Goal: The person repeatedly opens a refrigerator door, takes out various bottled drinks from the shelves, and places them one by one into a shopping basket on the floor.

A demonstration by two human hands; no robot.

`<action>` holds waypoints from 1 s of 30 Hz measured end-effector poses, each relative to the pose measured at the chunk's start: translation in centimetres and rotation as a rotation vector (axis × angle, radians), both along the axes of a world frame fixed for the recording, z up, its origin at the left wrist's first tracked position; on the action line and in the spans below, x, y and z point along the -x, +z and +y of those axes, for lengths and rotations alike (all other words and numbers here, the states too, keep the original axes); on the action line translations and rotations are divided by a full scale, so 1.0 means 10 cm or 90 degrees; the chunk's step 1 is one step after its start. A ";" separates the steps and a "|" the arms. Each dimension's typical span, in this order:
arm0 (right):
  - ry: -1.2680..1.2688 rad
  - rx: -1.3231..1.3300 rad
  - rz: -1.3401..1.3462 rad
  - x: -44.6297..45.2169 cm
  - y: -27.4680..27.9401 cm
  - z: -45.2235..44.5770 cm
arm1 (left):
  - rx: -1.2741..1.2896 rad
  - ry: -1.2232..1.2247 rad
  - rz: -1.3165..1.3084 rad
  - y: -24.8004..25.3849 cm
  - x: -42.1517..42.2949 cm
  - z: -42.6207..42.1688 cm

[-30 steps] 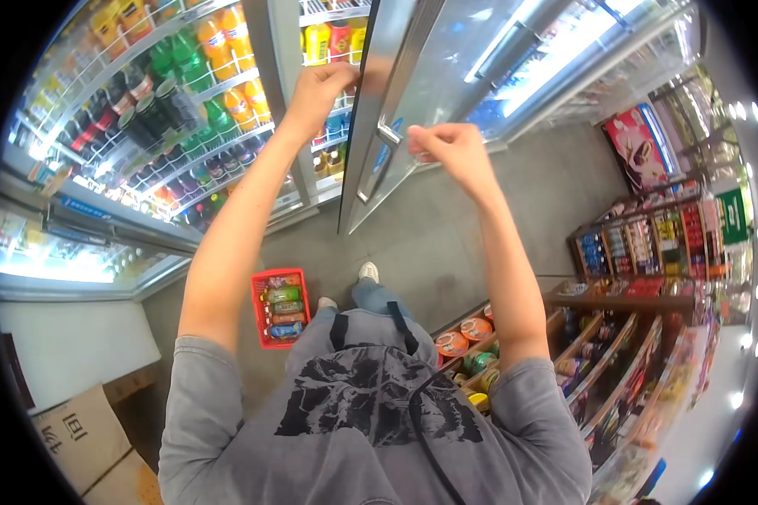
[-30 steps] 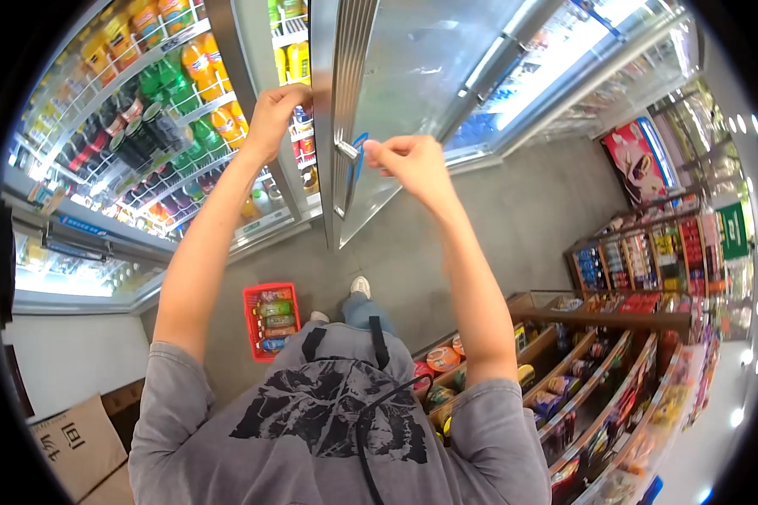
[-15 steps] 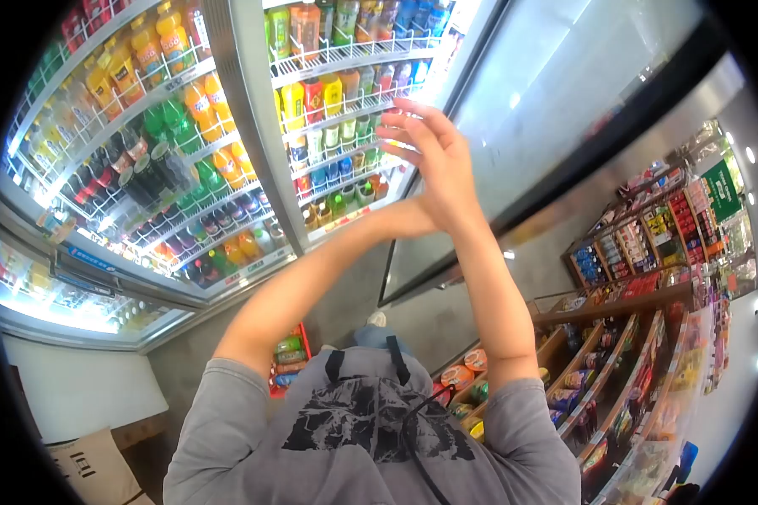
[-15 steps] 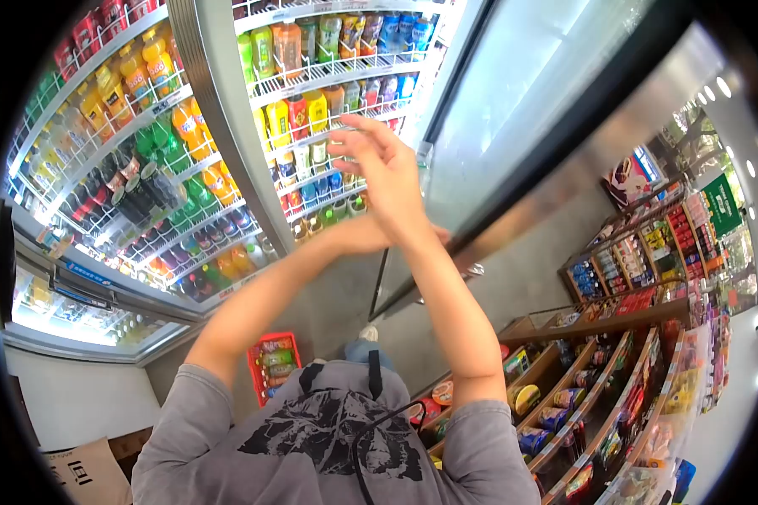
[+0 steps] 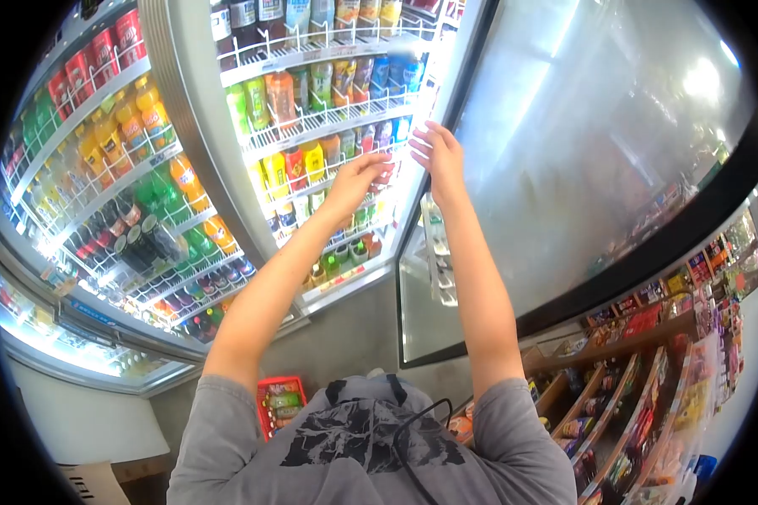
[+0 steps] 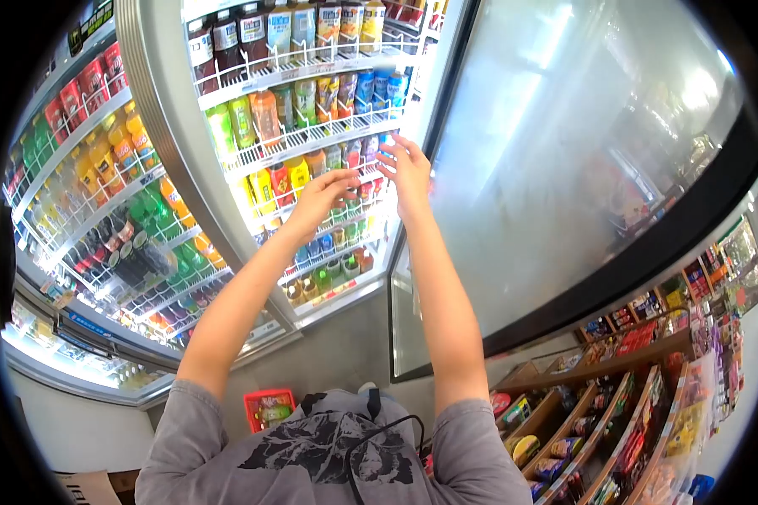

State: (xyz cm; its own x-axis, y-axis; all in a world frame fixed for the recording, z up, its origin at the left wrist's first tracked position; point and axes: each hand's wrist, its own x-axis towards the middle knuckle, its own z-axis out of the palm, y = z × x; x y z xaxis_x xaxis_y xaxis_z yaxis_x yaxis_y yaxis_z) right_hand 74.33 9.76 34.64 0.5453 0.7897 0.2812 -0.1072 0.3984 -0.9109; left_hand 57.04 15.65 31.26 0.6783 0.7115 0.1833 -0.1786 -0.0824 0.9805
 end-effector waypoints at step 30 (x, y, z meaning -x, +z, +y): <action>-0.034 0.131 0.029 -1.77 -0.47 1.34 | 0.027 0.070 -0.049 -0.24 -1.99 2.61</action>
State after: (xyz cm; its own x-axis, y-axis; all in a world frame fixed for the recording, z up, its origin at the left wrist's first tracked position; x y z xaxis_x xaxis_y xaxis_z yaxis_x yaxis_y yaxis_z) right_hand 91.99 23.11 29.90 0.5958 0.7980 0.0910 -0.1333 0.2100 -0.9686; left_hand 76.97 41.73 28.81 0.5804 0.7893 0.2004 -0.2457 -0.0649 0.9672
